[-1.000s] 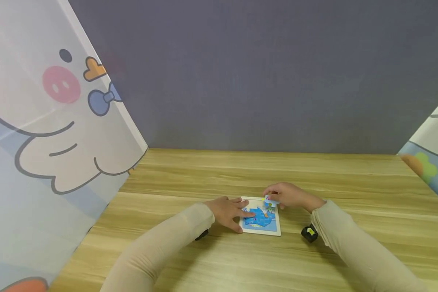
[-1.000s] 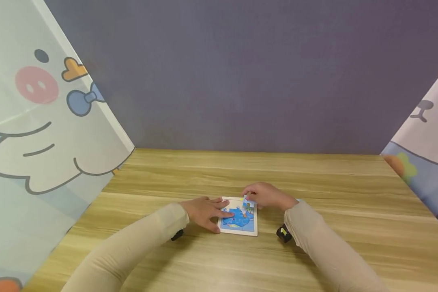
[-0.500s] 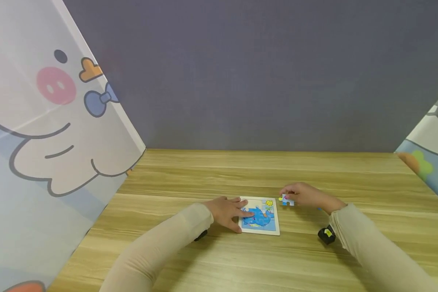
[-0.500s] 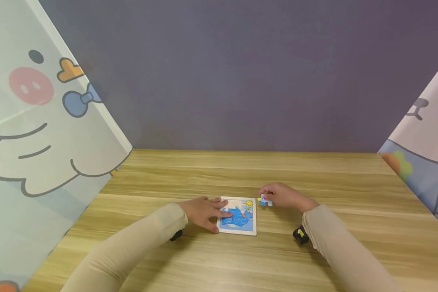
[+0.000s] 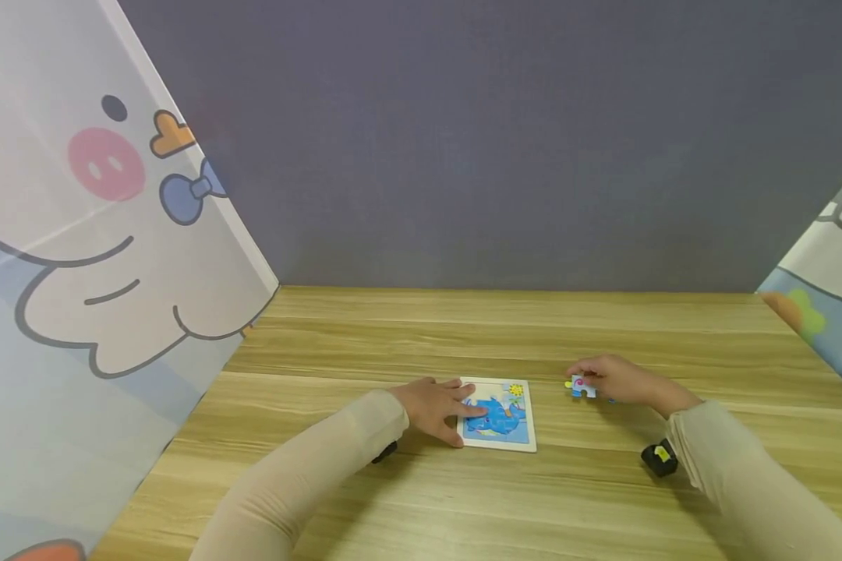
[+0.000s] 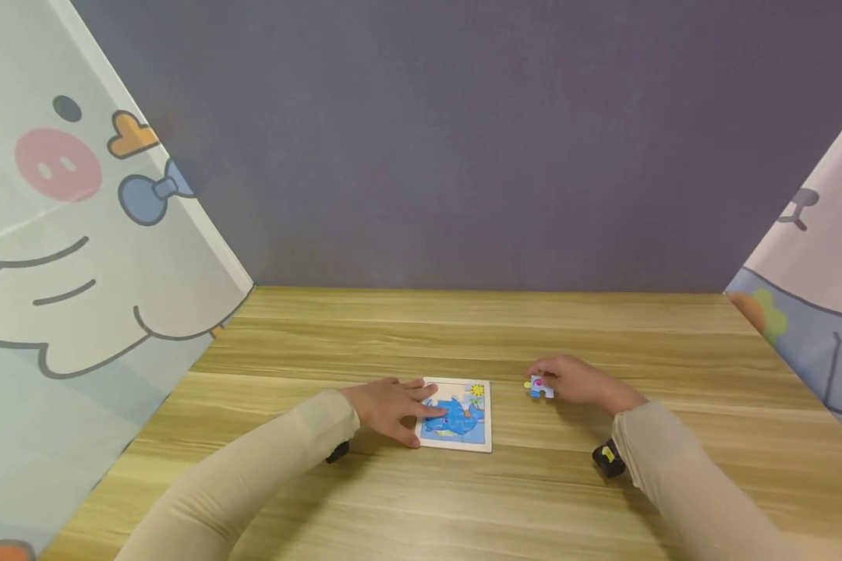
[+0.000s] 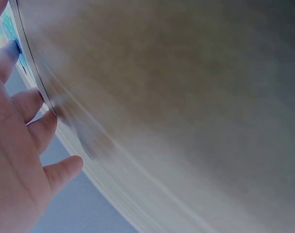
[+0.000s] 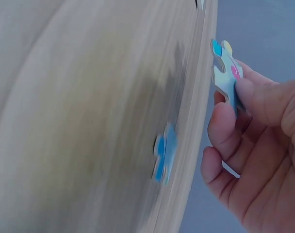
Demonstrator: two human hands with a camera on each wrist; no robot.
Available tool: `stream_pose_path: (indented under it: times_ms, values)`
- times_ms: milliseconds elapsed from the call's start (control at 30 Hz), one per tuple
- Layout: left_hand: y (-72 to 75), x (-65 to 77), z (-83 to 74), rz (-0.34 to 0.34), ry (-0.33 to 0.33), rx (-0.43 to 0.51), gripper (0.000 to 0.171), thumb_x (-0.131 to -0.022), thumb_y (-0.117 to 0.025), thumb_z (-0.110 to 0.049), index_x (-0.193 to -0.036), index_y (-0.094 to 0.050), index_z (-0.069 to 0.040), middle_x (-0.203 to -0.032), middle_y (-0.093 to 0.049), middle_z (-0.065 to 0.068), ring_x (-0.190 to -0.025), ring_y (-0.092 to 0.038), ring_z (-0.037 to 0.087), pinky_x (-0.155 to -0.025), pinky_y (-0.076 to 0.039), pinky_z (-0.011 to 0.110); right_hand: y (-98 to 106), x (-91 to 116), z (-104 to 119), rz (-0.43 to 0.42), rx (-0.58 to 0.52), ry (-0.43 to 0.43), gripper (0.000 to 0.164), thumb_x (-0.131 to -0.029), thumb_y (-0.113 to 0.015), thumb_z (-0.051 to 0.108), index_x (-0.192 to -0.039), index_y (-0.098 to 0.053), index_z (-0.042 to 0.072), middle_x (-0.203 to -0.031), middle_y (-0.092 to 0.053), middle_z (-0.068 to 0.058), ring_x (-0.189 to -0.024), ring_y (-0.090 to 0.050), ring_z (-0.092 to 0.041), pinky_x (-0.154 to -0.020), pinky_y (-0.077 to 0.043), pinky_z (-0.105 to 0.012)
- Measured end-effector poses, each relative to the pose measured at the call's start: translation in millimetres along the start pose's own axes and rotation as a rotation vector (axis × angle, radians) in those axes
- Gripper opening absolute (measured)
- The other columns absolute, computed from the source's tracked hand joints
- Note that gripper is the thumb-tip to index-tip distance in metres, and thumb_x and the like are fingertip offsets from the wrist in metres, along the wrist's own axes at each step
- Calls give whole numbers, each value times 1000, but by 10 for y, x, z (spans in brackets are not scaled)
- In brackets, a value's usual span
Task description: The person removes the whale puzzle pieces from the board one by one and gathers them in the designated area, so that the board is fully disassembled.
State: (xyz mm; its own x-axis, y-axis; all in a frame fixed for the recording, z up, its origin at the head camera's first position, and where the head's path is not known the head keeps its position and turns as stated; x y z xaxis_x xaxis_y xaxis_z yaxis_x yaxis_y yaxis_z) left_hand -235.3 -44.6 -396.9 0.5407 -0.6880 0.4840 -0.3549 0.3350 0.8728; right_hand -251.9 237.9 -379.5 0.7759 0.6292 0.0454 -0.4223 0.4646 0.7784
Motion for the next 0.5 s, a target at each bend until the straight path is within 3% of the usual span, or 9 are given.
stream_pose_path:
  times_ms: [100, 200, 300, 500]
  values:
    - [-3, 8, 0, 0, 0, 9, 67, -92, -52, -56, -151, -26, -37, -160, -8, -2, -146, -7, 17, -113, -18, 50, 31, 55, -43, -13, 57, 7, 27, -93, -45, -11, -116, -59, -15, -115, -60, -31, -80, -61, -26, -66, -48, -33]
    - [3, 12, -5, 3, -1, 20, 67, -92, -52, -56, -151, -27, -36, -160, -8, -1, -146, -7, 18, -113, -18, 51, 70, 120, -85, -36, 132, 26, 26, -91, -46, -13, -114, -60, -15, -114, -60, -31, -105, -57, -46, -79, -51, -45]
    - [10, 11, -12, 4, -4, 19, 66, -93, -52, -55, -151, -27, -36, -160, -8, -1, -146, -7, 18, -113, -18, 51, 108, 193, -133, -58, 184, 43, 25, -88, -49, -16, -110, -61, -15, -112, -61, -32, -105, -55, -50, -82, -49, -51]
    - [20, -1, -19, 10, -1, -6, 66, -93, -52, -55, -151, -27, -37, -160, -8, -1, -146, -8, 18, -112, -19, 50, 162, 315, -235, -100, 282, 94, 27, -82, -52, -20, -105, -64, -13, -106, -63, -31, -98, -58, -49, -80, -50, -51]
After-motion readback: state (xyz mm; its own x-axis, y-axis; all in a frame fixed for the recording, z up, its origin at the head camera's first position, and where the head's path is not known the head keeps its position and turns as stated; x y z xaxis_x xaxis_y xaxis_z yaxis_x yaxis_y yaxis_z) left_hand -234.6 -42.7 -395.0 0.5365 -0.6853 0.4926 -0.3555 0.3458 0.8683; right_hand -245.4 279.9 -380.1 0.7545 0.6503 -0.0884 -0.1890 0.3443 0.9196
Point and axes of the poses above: each hand's wrist, its own x-axis away from the middle knuckle, its own y-axis out of the back of the hand, z = x × y, the point moved 4 cm from there along -x, towards the middle knuckle
